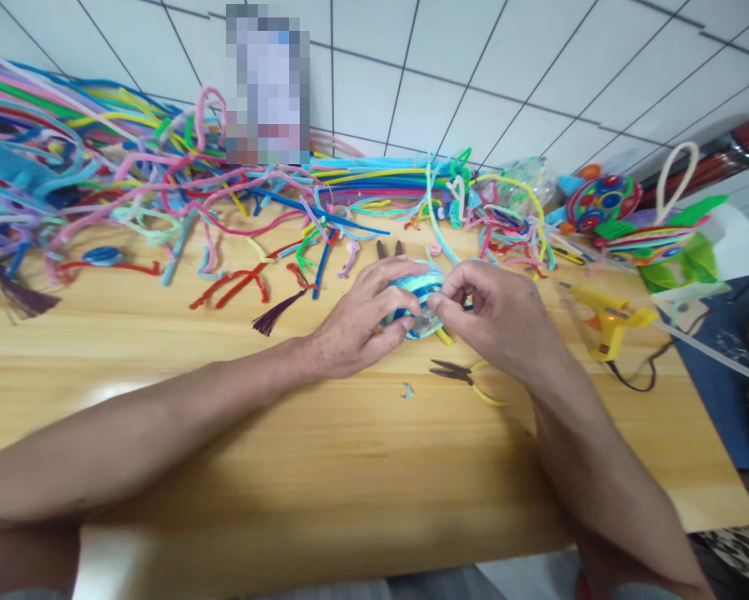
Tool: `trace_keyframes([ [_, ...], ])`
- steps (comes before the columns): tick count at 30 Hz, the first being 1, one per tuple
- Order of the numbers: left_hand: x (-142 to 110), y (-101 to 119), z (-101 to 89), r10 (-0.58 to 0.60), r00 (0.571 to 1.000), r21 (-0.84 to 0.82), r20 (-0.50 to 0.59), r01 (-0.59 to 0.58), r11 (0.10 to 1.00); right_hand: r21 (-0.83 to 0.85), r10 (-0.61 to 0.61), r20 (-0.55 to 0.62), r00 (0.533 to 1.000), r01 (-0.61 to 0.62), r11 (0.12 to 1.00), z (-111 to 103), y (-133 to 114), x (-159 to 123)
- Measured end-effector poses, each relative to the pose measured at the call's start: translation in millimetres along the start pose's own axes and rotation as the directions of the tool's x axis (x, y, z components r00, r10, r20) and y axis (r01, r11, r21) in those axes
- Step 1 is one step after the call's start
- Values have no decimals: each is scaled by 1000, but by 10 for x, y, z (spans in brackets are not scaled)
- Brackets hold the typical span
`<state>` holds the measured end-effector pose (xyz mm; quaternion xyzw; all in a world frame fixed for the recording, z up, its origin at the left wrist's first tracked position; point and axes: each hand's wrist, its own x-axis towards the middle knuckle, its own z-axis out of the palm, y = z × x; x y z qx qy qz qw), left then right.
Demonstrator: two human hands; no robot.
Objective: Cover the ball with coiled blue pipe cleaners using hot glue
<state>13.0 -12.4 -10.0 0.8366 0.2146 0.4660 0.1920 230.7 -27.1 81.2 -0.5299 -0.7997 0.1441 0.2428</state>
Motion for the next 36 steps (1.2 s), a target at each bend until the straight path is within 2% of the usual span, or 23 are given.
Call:
trace_keyframes([
  [13,43,70,-49,-79,996,1,30,79,997,-25,4,3,1000,-4,1000,-12,-9,-7],
  [28,40,40,-27,-15,1000,32,-3,15,999,6,-3,78,997,2,1000,-110,32,23],
  [36,33,44,-56,-32,999,23,30,31,999,-24,-42,116,992,45,999,-170,66,10],
])
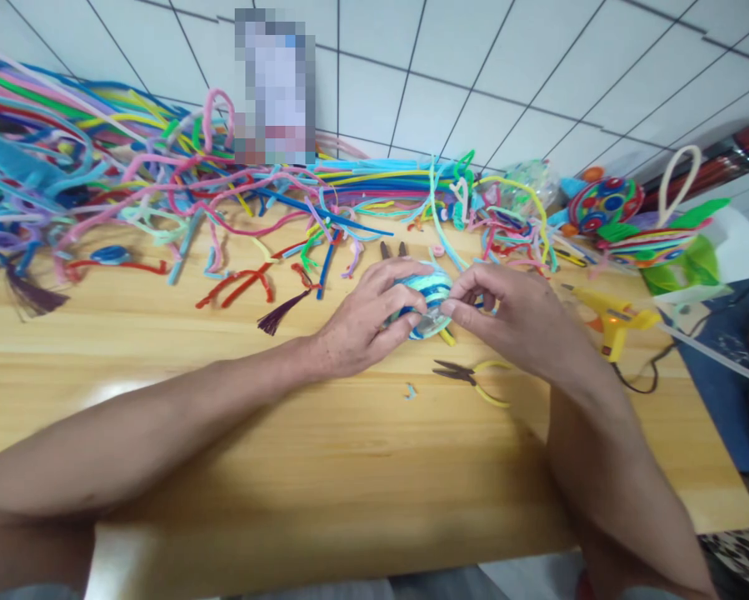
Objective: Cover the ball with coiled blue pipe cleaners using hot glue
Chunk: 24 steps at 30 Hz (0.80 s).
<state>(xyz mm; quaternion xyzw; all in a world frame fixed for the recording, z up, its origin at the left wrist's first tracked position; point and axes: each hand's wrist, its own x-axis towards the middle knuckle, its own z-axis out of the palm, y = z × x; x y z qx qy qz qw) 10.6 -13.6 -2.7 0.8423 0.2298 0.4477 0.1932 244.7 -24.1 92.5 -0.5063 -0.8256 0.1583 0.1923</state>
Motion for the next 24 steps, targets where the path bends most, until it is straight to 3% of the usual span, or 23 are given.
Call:
trace_keyframes([
  [13,4,5,-17,-17,1000,-6,21,17,1000,110,65,-32,997,-61,992,61,-22,8],
  [24,-4,-38,36,14,999,-39,-41,-16,999,167,95,-20,995,-91,982,108,37,17],
])
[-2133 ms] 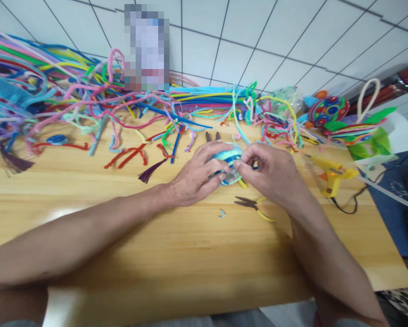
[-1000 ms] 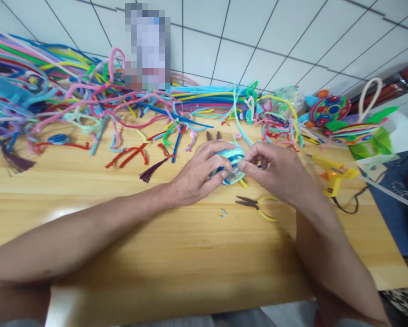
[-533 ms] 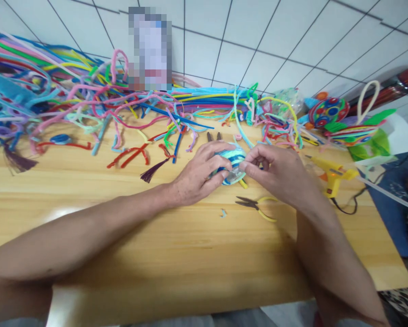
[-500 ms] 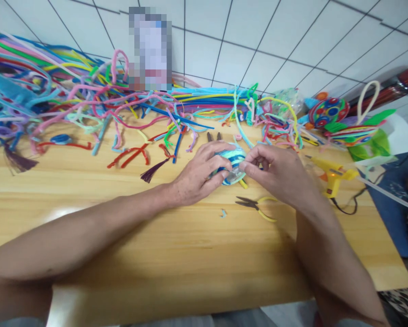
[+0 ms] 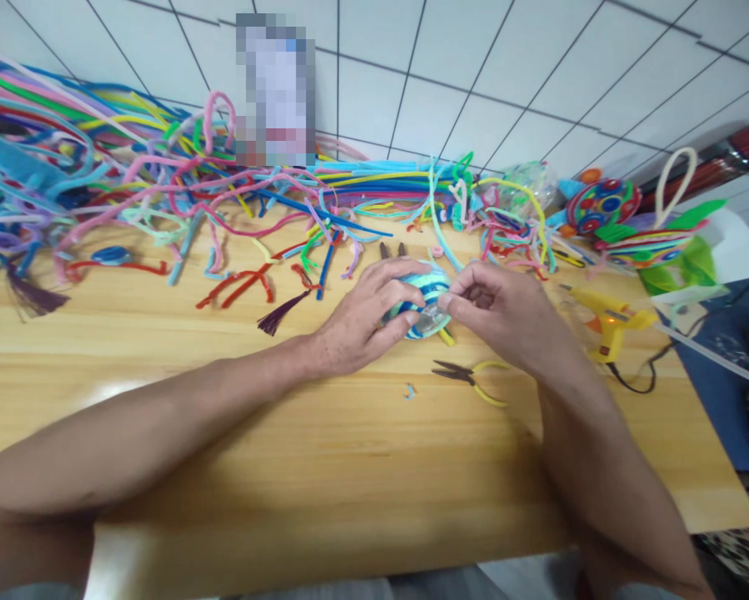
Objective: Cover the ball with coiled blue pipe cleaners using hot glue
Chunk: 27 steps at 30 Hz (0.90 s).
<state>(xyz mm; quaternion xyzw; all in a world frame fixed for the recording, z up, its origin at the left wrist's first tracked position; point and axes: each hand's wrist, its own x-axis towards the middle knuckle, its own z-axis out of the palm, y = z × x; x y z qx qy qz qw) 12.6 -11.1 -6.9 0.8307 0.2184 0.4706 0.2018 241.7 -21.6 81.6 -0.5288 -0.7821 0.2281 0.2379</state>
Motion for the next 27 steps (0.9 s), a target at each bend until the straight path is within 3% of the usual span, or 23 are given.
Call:
trace_keyframes([
  [5,-24,-55,8,-36,999,18,-8,36,999,-29,53,-33,998,-54,998,2,66,10],
  [17,-12,-50,-71,-158,986,-10,55,159,987,71,220,43,975,-222,972,9,52,15],
  [27,-85,-98,15,-96,993,-2,68,96,995,-54,51,-69,996,-54,997,6,-44,-11],
])
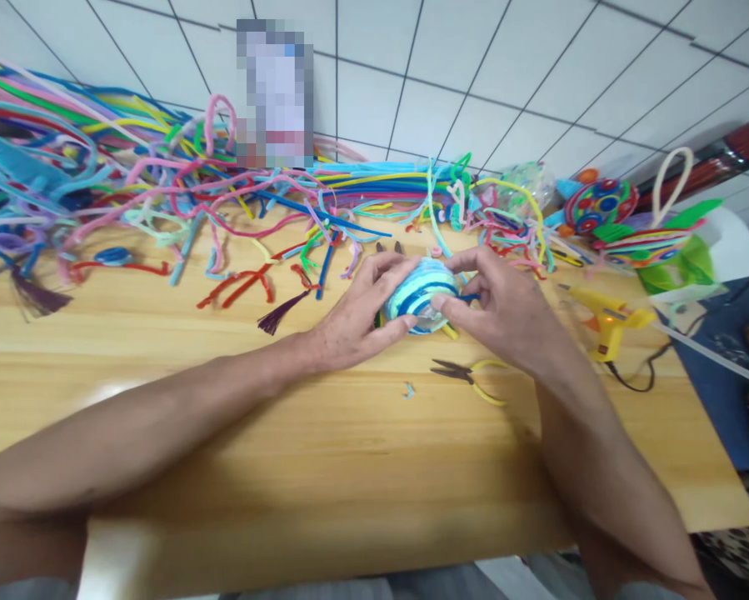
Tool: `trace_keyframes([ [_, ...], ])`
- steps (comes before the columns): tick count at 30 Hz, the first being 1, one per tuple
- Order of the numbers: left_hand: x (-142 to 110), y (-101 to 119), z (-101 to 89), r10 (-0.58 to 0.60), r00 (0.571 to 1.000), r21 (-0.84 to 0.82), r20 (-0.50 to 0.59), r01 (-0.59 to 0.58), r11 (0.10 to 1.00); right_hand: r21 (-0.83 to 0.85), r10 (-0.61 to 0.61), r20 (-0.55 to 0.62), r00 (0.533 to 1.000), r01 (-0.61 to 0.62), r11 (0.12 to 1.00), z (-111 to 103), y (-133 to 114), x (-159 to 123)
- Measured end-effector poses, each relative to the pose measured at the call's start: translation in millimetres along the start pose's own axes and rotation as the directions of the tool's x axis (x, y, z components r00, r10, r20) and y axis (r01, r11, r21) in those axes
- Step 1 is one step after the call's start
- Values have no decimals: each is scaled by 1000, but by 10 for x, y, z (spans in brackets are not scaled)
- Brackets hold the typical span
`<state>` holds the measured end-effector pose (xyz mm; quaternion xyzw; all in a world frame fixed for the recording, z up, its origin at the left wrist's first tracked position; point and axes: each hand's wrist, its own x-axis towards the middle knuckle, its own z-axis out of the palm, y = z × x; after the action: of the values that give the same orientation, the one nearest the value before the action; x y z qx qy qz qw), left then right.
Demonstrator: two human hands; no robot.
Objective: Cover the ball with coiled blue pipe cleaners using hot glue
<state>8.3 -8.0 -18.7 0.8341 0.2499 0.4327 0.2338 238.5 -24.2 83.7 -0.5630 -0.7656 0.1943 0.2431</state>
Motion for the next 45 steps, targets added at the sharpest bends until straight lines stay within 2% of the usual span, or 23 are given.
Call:
trace_keyframes([
  [9,12,-58,-24,48,998,12,38,-48,999,-143,-62,-52,997,54,988,51,40,-9],
  [16,4,-69,-18,45,998,-1,42,-45,999,-147,-86,-54,995,77,986,72,64,-11],
  [22,-12,-82,7,57,998,-8,3,-57,998,-141,-146,-54,988,138,980,68,77,-3],
  [29,61,-33,-18,-27,1000,-100,-3,26,995,-162,-174,-57,983,163,973,84,72,-19],
  [33,117,1,-36,-78,997,-120,-12,76,990,-157,-159,-67,985,147,977,94,58,-16],
  [38,140,26,-47,-131,991,-135,-8,128,982,-104,-84,-32,996,80,991,49,46,0],
  [41,144,30,-49,-124,992,-114,2,123,986,-56,-32,10,999,33,998,4,54,-1],
  [45,148,3,-36,-116,993,-101,31,118,988,-23,22,0,1000,-22,999,-26,67,-16],
])
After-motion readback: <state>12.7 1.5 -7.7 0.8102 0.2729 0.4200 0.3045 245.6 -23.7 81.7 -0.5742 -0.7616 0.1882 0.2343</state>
